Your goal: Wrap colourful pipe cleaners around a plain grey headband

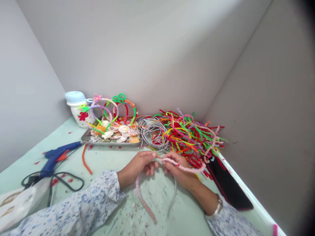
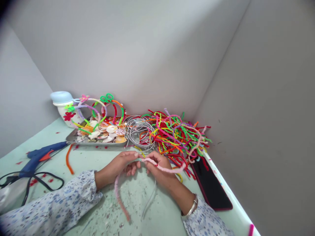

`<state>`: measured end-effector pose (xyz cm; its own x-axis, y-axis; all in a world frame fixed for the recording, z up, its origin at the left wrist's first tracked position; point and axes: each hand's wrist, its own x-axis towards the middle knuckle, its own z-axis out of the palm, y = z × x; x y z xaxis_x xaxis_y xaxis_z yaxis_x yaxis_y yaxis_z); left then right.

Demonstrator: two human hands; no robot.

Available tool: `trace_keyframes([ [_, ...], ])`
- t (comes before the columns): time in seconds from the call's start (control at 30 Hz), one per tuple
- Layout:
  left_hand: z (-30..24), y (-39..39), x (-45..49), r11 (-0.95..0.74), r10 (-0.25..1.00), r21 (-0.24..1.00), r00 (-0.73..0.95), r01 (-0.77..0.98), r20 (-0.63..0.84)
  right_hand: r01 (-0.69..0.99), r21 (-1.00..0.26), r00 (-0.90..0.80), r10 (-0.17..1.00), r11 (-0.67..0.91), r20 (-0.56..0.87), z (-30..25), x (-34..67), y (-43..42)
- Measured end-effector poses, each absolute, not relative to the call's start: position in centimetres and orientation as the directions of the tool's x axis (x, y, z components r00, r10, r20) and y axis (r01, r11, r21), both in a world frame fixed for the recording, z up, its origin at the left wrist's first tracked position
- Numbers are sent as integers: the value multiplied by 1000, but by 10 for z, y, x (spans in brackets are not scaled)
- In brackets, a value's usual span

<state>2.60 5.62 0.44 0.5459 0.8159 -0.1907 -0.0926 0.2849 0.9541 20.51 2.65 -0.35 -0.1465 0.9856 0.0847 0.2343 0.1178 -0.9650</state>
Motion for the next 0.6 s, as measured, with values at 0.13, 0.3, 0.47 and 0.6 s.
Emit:
trace_keyframes([
  [0.13,7,58,24,396,822,884,525,-247,-222,102,-992,-17,998,69,67,-4,205,31],
  [0.3,8,56,25,377,861,870,467,-317,-203,-69,-997,114,993,29,21,-5,204,36],
  [0.47,-2,53,30,171,867,979,490,-113,-94,-59,-998,63,998,-7,-10,-1,196,29],
  [0.6,-9,55,30,59,862,998,505,-6,-48,57,-997,-19,999,50,49,0,187,22],
])
